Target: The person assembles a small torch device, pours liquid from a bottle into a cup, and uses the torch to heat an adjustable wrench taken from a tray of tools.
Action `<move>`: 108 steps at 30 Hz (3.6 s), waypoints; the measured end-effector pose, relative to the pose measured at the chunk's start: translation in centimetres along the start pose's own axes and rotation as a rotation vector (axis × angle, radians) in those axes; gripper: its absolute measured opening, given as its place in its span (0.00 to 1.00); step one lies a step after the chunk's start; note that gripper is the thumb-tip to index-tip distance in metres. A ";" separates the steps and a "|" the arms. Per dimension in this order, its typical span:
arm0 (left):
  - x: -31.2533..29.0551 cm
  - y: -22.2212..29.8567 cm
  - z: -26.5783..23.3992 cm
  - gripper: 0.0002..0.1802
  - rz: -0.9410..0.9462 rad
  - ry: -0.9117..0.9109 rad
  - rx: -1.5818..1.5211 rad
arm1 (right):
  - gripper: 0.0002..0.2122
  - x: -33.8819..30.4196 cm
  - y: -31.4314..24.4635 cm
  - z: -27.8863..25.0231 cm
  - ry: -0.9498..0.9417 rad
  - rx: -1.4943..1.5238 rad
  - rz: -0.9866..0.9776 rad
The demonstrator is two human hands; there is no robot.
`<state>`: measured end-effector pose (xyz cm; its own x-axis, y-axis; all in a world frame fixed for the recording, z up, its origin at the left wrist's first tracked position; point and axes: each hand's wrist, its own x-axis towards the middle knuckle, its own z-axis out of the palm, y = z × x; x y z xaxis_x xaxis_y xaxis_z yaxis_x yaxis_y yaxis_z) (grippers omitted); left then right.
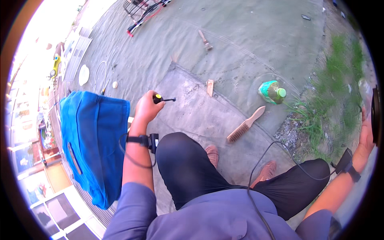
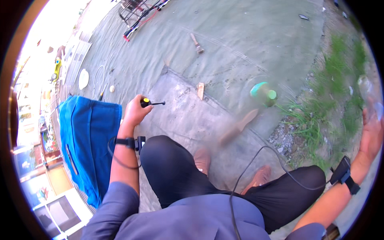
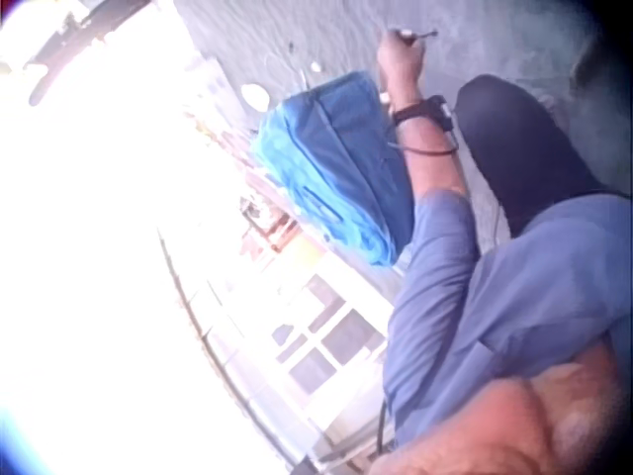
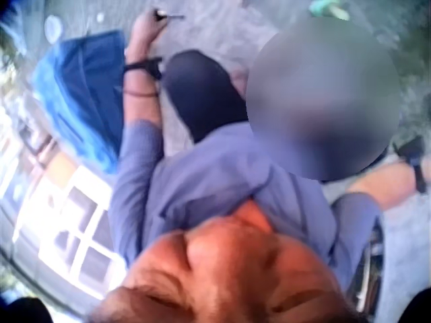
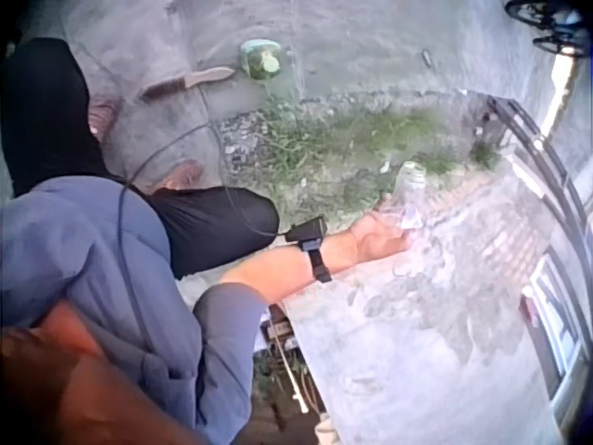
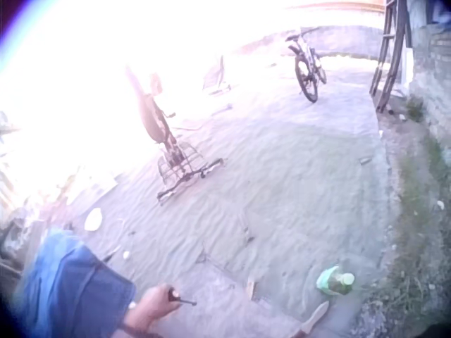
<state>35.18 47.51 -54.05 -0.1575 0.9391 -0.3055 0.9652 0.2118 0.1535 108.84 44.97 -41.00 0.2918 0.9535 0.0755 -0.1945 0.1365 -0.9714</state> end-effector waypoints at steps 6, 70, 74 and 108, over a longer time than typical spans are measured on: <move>0.3 6.7 -6.1 0.20 0.083 0.073 -0.701 | 0.31 -1.0 2.0 -0.5 0.030 0.098 0.022; -4.2 26.7 1.5 0.22 0.146 -0.525 -1.844 | 0.37 -11.0 12.4 22.8 -1.077 -0.460 0.204; -2.9 25.7 1.2 0.20 0.148 -0.458 -1.847 | 0.35 -10.0 11.5 21.3 -1.054 -0.299 0.234; -0.4 23.8 0.2 0.14 0.110 -0.192 -1.628 | 0.33 -8.1 11.0 18.0 -0.944 -0.218 0.305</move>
<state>58.25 52.15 -50.45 0.0394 0.9491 -0.3126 -0.2723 0.3112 0.9105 87.47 43.63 -48.21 -0.6187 0.7754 -0.1268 0.0654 -0.1100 -0.9918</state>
